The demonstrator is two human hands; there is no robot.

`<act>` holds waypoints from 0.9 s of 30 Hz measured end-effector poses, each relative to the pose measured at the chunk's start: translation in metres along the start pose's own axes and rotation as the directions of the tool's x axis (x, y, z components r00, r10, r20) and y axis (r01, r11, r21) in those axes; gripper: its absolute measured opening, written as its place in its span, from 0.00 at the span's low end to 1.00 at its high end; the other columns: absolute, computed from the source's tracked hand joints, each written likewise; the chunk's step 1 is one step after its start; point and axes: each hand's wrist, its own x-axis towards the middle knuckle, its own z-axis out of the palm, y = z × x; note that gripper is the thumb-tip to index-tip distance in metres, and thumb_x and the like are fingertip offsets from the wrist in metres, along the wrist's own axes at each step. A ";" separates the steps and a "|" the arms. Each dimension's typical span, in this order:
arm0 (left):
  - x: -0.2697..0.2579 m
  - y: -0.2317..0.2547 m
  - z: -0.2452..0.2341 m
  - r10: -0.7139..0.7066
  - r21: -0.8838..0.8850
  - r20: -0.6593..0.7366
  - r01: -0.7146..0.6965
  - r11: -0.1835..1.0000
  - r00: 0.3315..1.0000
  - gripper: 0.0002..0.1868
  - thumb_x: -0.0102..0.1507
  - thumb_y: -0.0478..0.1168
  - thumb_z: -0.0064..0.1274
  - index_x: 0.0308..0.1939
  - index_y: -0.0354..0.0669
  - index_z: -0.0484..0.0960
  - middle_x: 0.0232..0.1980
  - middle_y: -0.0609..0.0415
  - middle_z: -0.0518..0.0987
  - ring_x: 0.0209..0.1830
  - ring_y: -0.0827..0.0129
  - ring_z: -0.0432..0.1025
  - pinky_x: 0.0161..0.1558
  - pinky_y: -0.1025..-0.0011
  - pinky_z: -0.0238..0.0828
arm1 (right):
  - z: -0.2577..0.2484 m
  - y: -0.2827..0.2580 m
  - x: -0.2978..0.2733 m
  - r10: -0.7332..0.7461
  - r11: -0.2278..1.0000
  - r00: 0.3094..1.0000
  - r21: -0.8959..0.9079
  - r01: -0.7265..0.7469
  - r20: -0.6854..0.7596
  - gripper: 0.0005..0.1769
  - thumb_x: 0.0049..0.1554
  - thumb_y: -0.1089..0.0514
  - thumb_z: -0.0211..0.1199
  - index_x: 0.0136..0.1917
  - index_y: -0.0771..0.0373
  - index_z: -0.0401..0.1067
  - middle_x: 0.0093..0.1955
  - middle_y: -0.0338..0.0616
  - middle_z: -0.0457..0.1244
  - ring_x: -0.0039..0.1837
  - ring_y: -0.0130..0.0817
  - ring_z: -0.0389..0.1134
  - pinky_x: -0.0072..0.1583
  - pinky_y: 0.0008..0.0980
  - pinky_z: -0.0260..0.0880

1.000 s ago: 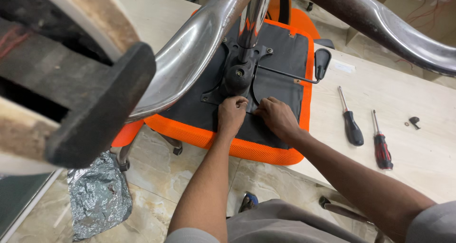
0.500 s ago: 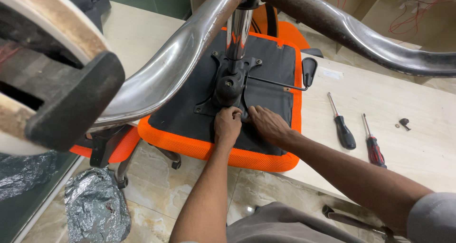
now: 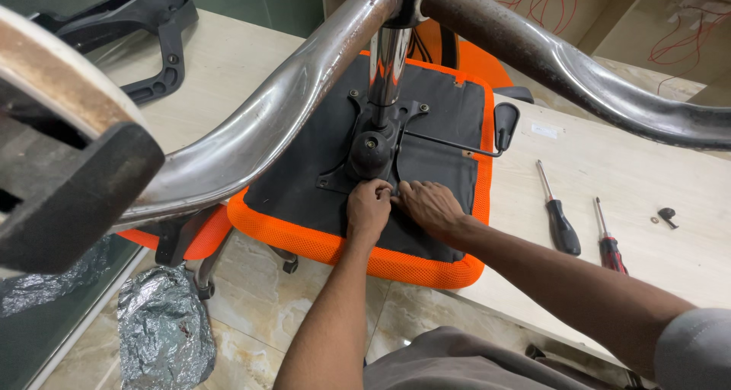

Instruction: The person secures the base of an office chair to its seat cushion using a screwdriver. They insert screws into the mounting plate and tighten them to attach the metal frame to the orange and black seat.

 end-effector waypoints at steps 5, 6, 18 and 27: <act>-0.003 0.010 -0.009 -0.023 -0.049 0.025 0.025 0.998 0.999 0.09 0.65 0.39 0.53 0.43 0.41 0.87 0.46 0.48 0.84 0.44 0.58 0.80 0.46 0.62 0.76 | -0.015 -0.008 0.001 0.094 0.996 0.989 -0.009 -0.093 0.114 0.27 0.68 0.35 0.43 0.45 0.58 0.68 0.34 0.46 0.67 0.38 0.43 0.72 0.43 0.40 0.73; -0.002 0.011 -0.010 -0.027 -0.049 0.030 0.029 0.998 0.999 0.09 0.65 0.39 0.53 0.43 0.41 0.87 0.45 0.47 0.84 0.44 0.58 0.80 0.46 0.62 0.76 | -0.019 -0.009 0.000 0.103 0.995 0.986 -0.001 -0.104 0.133 0.28 0.68 0.35 0.43 0.46 0.59 0.67 0.35 0.47 0.67 0.39 0.43 0.72 0.44 0.40 0.73; -0.002 0.010 -0.010 -0.024 -0.059 0.012 0.025 0.998 1.000 0.09 0.63 0.38 0.55 0.42 0.42 0.88 0.45 0.47 0.85 0.43 0.58 0.81 0.46 0.63 0.77 | -0.040 -0.007 -0.015 -0.047 0.935 0.998 0.353 0.028 0.046 0.11 0.61 0.55 0.57 0.51 0.66 0.64 0.47 0.53 0.66 0.47 0.51 0.72 0.47 0.46 0.74; -0.003 0.011 -0.012 -0.011 -0.053 0.015 0.012 0.999 1.000 0.10 0.63 0.38 0.54 0.43 0.40 0.88 0.44 0.46 0.85 0.43 0.57 0.81 0.46 0.63 0.77 | -0.039 -0.016 -0.005 0.068 0.962 0.994 0.260 -0.086 0.080 0.17 0.66 0.48 0.52 0.49 0.65 0.61 0.42 0.54 0.66 0.44 0.50 0.71 0.46 0.46 0.73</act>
